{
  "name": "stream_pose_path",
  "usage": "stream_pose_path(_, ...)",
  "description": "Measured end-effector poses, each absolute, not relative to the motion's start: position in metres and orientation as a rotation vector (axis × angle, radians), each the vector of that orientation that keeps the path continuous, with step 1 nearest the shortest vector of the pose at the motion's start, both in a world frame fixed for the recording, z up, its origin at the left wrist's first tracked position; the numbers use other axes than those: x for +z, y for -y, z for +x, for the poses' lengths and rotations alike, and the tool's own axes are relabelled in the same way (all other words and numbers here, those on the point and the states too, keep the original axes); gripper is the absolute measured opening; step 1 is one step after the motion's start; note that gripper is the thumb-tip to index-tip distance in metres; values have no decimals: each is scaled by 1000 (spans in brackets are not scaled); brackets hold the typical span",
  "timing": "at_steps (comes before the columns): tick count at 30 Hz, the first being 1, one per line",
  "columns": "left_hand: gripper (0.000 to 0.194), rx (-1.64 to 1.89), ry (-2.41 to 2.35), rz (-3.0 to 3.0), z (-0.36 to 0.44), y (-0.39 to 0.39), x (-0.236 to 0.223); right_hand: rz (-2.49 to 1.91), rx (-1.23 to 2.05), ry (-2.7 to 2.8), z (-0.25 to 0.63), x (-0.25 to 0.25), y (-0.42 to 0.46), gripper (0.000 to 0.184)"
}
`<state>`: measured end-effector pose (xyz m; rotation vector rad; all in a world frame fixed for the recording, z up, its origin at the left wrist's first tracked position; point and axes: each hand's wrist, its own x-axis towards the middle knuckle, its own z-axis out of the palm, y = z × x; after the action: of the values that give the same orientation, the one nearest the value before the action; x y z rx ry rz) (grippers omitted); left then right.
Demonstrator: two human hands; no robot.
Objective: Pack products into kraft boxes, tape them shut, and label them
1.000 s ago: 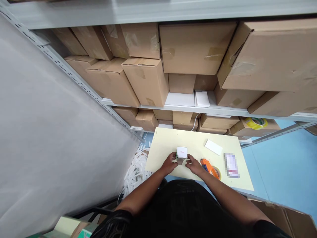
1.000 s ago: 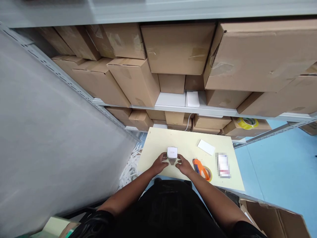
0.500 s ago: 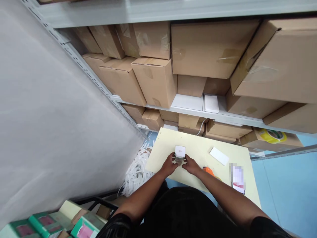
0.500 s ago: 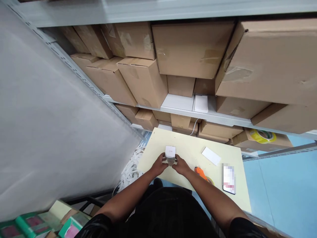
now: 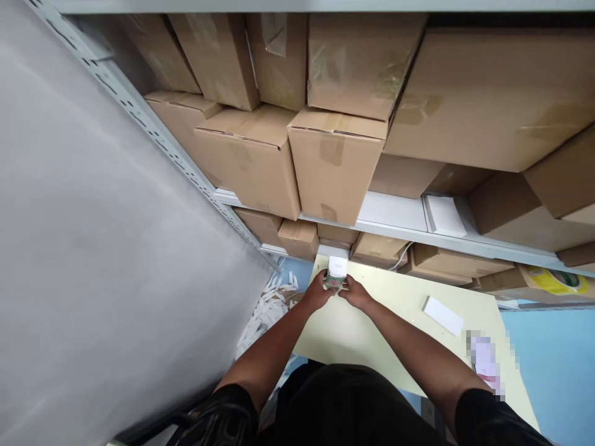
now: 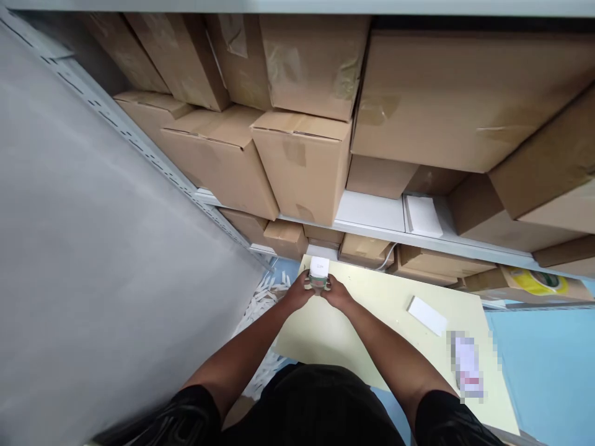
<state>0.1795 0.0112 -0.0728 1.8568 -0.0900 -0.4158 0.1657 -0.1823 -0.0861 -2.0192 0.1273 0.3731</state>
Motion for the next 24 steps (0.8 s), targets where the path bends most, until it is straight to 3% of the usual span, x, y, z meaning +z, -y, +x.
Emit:
stream_pose_path(6,73,-429,131,1843,216,-26,-77,-1998,357,-212,187,-89,167,56)
stream_pose_path(10,63,-431,160,1820,213,-29,-83,-1993,429,-289,186,-88,165,58)
stream_pose_path(14,65,-450,101,1860,203,-31,-86,-2015,464,-346,178,-89,171,62)
stream_pose_path(24,56,-361,-376,1932,108,-44,-76,-2017,691,-234,115,-92,218,64)
